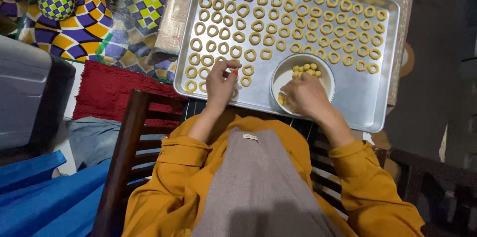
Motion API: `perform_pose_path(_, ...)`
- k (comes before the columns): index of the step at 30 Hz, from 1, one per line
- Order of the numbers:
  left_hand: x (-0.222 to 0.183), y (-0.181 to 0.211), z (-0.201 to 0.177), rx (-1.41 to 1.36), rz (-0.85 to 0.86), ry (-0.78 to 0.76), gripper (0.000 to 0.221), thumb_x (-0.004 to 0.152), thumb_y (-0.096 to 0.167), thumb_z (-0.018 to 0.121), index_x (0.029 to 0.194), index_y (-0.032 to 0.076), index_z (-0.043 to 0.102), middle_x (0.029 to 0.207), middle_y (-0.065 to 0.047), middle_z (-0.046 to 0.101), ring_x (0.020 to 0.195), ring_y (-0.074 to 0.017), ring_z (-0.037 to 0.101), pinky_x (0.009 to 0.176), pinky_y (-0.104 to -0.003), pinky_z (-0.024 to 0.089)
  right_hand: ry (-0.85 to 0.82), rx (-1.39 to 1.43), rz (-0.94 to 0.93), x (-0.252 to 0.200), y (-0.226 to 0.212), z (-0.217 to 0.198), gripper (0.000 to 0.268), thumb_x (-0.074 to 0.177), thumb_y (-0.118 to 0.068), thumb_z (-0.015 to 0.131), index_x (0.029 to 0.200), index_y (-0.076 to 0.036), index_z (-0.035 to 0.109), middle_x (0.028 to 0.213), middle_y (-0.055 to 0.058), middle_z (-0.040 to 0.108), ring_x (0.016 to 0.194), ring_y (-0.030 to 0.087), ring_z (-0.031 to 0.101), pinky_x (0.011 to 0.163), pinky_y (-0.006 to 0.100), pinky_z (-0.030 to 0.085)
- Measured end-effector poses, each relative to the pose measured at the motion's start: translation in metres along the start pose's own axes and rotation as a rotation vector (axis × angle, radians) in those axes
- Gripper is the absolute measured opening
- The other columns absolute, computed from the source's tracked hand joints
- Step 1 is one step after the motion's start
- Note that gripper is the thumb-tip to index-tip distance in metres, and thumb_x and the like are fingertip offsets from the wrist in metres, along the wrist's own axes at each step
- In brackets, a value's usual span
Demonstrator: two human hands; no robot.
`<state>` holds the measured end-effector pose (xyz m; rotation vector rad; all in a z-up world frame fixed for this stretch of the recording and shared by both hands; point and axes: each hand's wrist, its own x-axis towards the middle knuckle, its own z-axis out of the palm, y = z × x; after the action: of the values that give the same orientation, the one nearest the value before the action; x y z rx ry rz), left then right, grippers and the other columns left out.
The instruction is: Shaping dough into ring-shaped cookies and placing them on a baking tray
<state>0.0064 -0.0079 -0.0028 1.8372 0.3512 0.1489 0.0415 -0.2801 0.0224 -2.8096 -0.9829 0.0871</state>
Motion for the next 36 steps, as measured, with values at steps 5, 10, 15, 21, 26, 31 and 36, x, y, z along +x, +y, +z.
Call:
perform_pose_path(5, 0.000, 0.007, -0.002, -0.247, 0.069, 0.057, 0.024, 0.086, -0.002, 0.063, 0.097, 0.015, 0.077, 0.095, -0.004, 0.064, 0.071, -0.0156, 0.066, 0.068, -0.029, 0.057, -0.007, -0.139, -0.058, -0.007, -0.005, 0.027, 0.008, 0.085, -0.028, 0.068, 0.079, -0.028, 0.074, 0.086, -0.004, 0.072, 0.093, 0.024, 0.057, 0.079, 0.037, 0.042)
perform_pose_path(10, 0.003, 0.001, 0.001, -0.296, 0.063, 0.094, 0.025, 0.086, -0.003, 0.062, 0.097, 0.013, 0.078, 0.095, -0.002, 0.063, 0.072, -0.0129, 0.066, 0.070, -0.028, 0.058, -0.019, -0.076, -0.040, -0.006, 0.005, 0.040, 0.010, 0.085, -0.028, 0.068, 0.077, -0.023, 0.068, 0.082, -0.001, 0.068, 0.093, 0.024, 0.056, 0.077, 0.038, 0.040)
perform_pose_path(15, 0.002, -0.005, 0.012, -0.376, 0.024, 0.108, 0.026, 0.087, -0.005, 0.062, 0.096, 0.013, 0.078, 0.094, 0.000, 0.062, 0.071, -0.0087, 0.062, 0.066, -0.023, 0.054, -0.133, -0.011, -0.019, -0.005, 0.007, 0.034, 0.006, 0.081, -0.027, 0.070, 0.085, -0.022, 0.068, 0.082, 0.001, 0.065, 0.095, 0.026, 0.056, 0.081, 0.041, 0.041)
perform_pose_path(21, -0.007, 0.001, 0.009, -0.120, 0.131, 0.117, 0.025, 0.087, -0.002, 0.065, 0.096, 0.018, 0.077, 0.097, -0.002, 0.066, 0.080, -0.0181, 0.065, 0.074, -0.031, 0.056, -0.140, 0.007, 0.070, -0.007, 0.024, 0.032, 0.009, 0.079, -0.023, 0.075, 0.087, -0.028, 0.073, 0.087, -0.001, 0.067, 0.098, 0.025, 0.058, 0.083, 0.041, 0.042)
perform_pose_path(26, -0.016, 0.000, 0.014, 0.725, 0.377, -0.110, 0.018, 0.081, 0.007, 0.070, 0.090, 0.022, 0.072, 0.099, 0.001, 0.052, 0.101, -0.0262, 0.057, 0.071, -0.038, 0.057, -0.112, 0.051, 0.136, -0.006, 0.028, 0.018, 0.017, 0.082, -0.031, 0.074, 0.099, -0.029, 0.073, 0.092, 0.000, 0.069, 0.101, 0.025, 0.062, 0.090, 0.043, 0.044)
perform_pose_path(31, -0.013, -0.006, 0.020, 0.773, 0.411, -0.117, 0.019, 0.082, 0.003, 0.068, 0.090, 0.020, 0.074, 0.097, -0.002, 0.050, 0.097, -0.0288, 0.056, 0.065, -0.039, 0.055, -0.091, 0.006, 0.105, -0.009, 0.021, 0.021, 0.012, 0.088, -0.031, 0.065, 0.094, -0.030, 0.075, 0.091, 0.003, 0.067, 0.097, 0.027, 0.062, 0.085, 0.043, 0.045)
perform_pose_path(36, -0.010, -0.018, 0.026, 0.772, 0.432, -0.113, 0.021, 0.084, 0.000, 0.065, 0.087, 0.019, 0.074, 0.095, -0.001, 0.049, 0.094, -0.0295, 0.057, 0.063, -0.038, 0.054, -0.067, 0.026, 0.093, -0.008, 0.027, 0.028, 0.019, 0.087, -0.030, 0.065, 0.101, -0.032, 0.077, 0.092, 0.003, 0.065, 0.095, 0.028, 0.060, 0.085, 0.044, 0.046)
